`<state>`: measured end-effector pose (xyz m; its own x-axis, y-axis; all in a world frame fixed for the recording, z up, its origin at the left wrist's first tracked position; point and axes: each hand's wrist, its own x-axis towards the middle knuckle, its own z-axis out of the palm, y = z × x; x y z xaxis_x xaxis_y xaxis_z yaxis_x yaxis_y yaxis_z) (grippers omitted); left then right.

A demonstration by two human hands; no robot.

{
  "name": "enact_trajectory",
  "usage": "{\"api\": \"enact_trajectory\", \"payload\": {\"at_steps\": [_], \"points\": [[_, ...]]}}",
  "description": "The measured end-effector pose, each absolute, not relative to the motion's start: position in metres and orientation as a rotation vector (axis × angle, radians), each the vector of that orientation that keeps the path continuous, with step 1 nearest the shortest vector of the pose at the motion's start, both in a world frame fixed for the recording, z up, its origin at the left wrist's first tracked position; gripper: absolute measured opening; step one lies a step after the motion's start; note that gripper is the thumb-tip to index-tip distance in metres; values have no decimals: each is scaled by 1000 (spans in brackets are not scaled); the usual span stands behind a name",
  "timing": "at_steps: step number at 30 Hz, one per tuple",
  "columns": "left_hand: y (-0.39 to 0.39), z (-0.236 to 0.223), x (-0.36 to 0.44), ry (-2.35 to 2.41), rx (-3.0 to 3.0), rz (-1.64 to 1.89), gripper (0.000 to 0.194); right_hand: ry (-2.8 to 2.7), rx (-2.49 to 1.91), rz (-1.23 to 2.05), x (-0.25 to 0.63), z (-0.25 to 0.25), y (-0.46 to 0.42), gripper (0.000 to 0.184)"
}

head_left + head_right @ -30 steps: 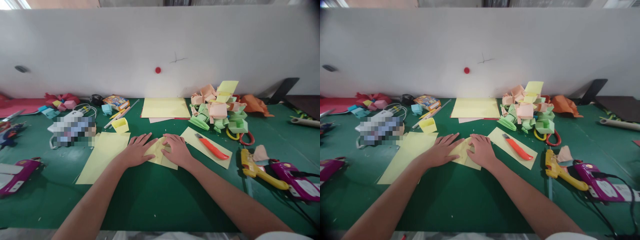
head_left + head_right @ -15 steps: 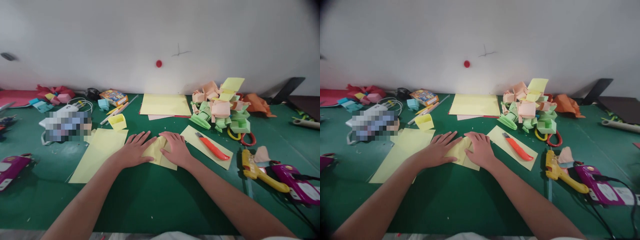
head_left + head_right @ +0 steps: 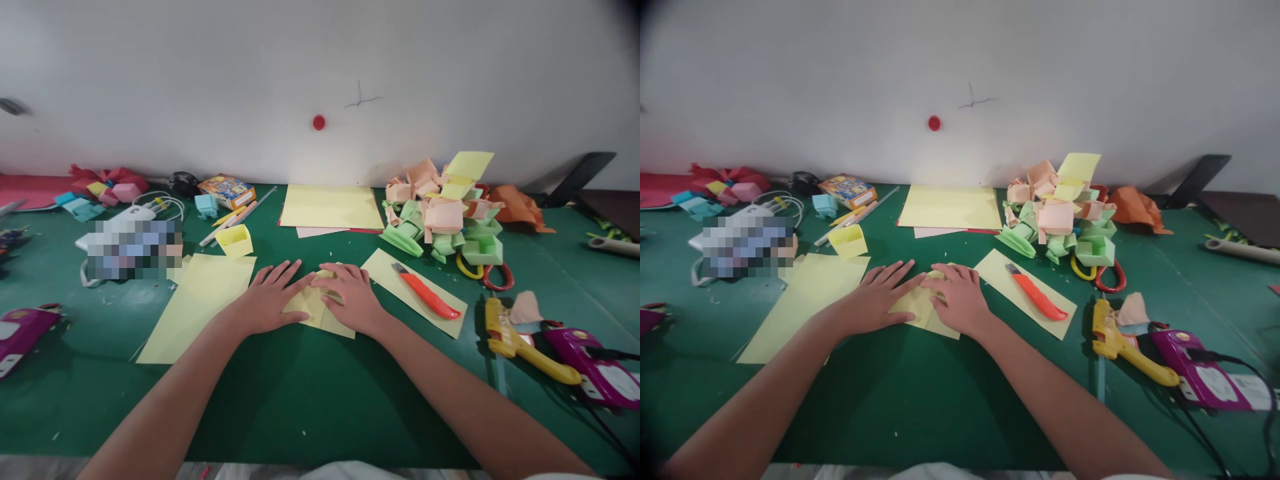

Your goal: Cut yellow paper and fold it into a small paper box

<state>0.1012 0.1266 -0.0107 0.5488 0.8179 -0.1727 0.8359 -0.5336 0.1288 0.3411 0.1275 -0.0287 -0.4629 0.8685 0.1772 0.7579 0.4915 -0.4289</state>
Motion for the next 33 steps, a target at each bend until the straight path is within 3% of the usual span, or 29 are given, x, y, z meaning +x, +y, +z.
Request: {"api": "enact_trajectory", "payload": {"at_steps": [27,33], "points": [[125,-12,103,1430,2581,-138,80,-2394,-1338,395,341,-27,127,31],[125,-11,104,1431,2579,-124,79,-2399,-1357,433,339,-23,126,21]]}}
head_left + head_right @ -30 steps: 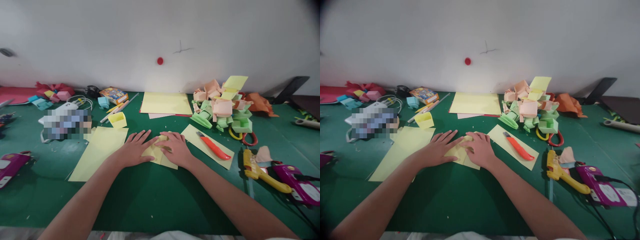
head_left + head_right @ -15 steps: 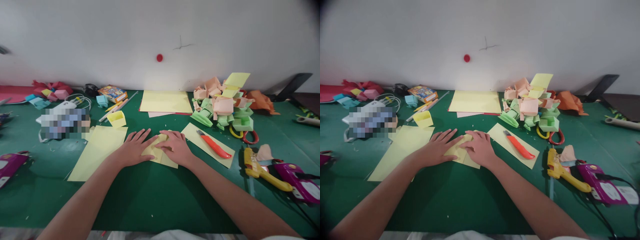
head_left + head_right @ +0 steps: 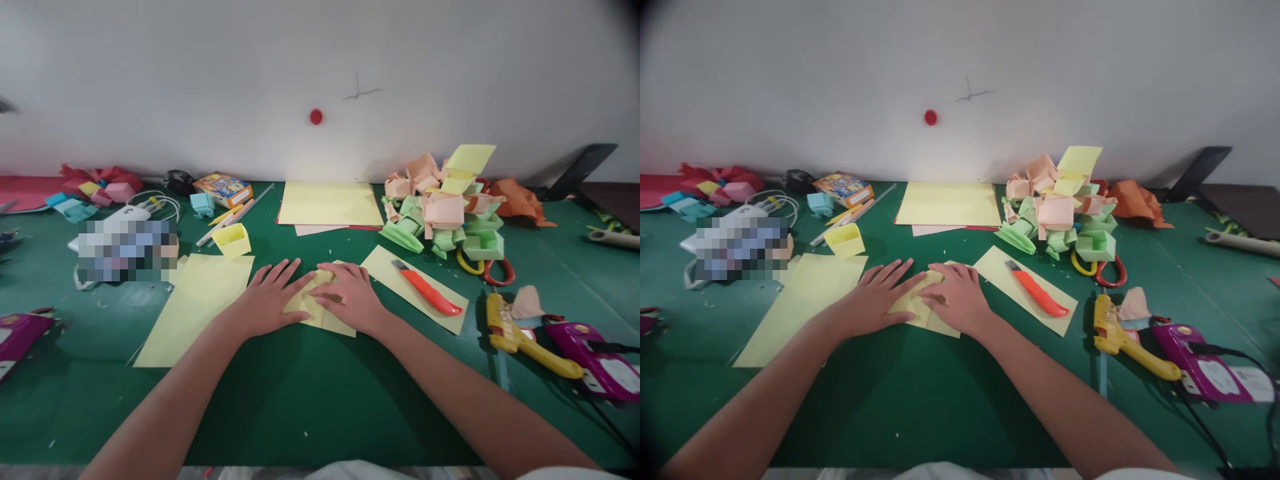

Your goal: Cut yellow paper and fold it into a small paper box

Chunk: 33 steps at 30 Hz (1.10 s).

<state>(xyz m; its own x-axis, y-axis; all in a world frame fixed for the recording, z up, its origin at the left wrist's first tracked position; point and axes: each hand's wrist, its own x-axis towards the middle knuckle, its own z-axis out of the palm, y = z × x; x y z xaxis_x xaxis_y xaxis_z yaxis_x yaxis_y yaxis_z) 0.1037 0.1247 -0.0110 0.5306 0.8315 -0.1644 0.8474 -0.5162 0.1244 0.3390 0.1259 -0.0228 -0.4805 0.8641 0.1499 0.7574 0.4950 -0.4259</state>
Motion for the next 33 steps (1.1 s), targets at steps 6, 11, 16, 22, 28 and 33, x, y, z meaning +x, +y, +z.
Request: {"api": "enact_trajectory", "payload": {"at_steps": [6,11,16,22,28,33], "points": [[125,-9,105,1419,2572,-137,77,-2387,-1379,443,339,-23,126,21],[126,-9,104,1425,2555,-128,77,-2327,-1390,484,339,-25,126,20],[126,-9,104,1434,2540,-109,78,-2324,-1398,505,339,-22,126,18],[127,-4,97,1422,2519,-79,74,-2350,-1426,526,337,-21,127,18],[133,3,87,1471,2531,34,47,-2336,-1422,541,336,-23,127,18],[137,6,85,1501,2556,104,41,-2329,-1431,540,336,-24,126,18]]}}
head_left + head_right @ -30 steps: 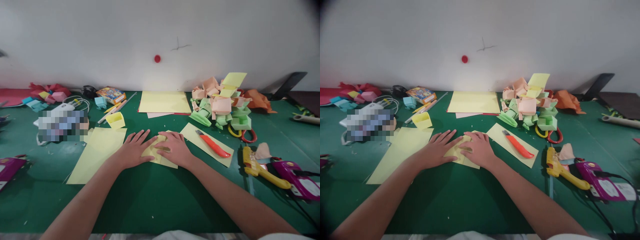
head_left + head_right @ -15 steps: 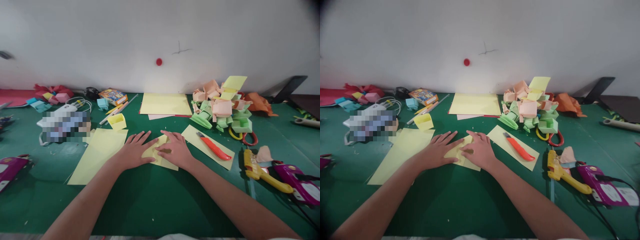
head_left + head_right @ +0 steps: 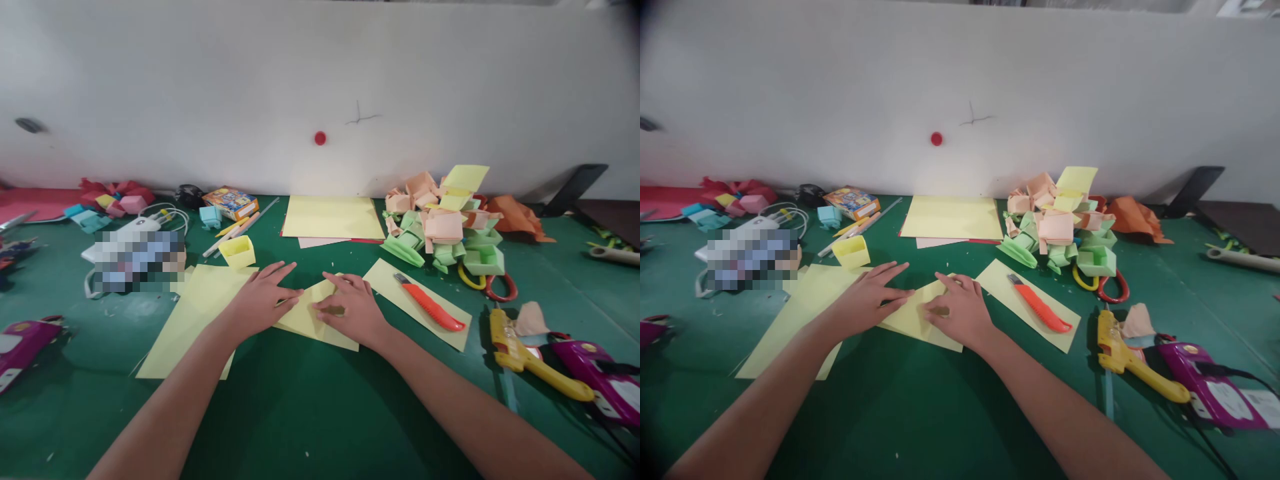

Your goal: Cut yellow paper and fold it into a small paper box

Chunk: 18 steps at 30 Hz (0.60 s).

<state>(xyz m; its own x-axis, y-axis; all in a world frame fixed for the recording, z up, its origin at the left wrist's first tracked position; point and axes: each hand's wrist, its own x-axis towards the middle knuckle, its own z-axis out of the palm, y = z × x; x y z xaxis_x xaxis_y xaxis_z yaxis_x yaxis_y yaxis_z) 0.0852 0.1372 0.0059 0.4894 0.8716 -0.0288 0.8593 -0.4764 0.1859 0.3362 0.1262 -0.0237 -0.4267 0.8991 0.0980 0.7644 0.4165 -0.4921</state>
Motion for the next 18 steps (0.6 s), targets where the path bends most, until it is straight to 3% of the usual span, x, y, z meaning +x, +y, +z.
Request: {"api": "enact_trajectory", "payload": {"at_steps": [18], "points": [[142,26,43,1510,2415,-115,40,-2308,-1420,584,336,-24,126,17]]}}
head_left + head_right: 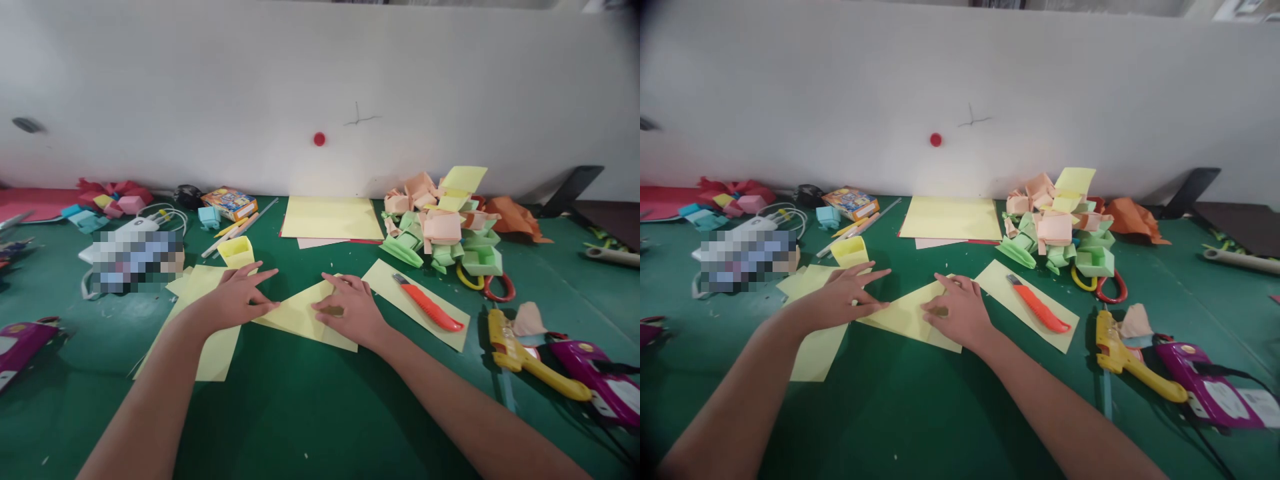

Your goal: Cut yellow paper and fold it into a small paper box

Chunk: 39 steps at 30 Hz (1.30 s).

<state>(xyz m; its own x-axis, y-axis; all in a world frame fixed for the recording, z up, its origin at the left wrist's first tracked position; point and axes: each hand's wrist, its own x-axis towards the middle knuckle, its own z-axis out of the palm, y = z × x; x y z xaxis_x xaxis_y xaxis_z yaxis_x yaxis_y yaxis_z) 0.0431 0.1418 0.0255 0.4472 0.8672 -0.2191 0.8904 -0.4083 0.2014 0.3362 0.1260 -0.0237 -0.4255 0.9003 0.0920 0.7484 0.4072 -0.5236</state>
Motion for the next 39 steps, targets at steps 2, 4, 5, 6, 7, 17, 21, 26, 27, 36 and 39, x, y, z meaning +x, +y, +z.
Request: {"api": "enact_trajectory", "payload": {"at_steps": [2,4,5,6,7,17,21,26,27,36,39], "points": [[141,28,41,1521,2404,-145,40,-2311,-1422,581,337,-24,126,17],[139,30,38,1540,2391,-169,40,-2315,-1424,584,337,-23,126,17],[138,31,37,1551,2388,-176,39,-2316,-1423,583,338,-23,126,17],[137,30,36,1561,2389,-180,36,-2317,-1420,581,338,-22,126,17],[135,29,35,1570,2395,-178,30,-2318,-1413,577,338,-22,126,17],[92,-4,21,1652,2582,188,29,-2312,-1350,584,340,-29,129,17],[80,-16,17,1652,2642,355,28,-2323,-1322,563,341,-34,130,16],[80,-19,16,1574,2674,497,29,-2341,-1279,531,343,-36,130,18],[80,-19,16,1563,2663,509,30,-2345,-1273,527,343,-36,130,18],[78,-12,20,1455,2608,523,22,-2501,-1175,113,339,-27,108,26],[78,-12,21,1439,2578,564,20,-2594,-1080,16,339,-30,102,37]]}}
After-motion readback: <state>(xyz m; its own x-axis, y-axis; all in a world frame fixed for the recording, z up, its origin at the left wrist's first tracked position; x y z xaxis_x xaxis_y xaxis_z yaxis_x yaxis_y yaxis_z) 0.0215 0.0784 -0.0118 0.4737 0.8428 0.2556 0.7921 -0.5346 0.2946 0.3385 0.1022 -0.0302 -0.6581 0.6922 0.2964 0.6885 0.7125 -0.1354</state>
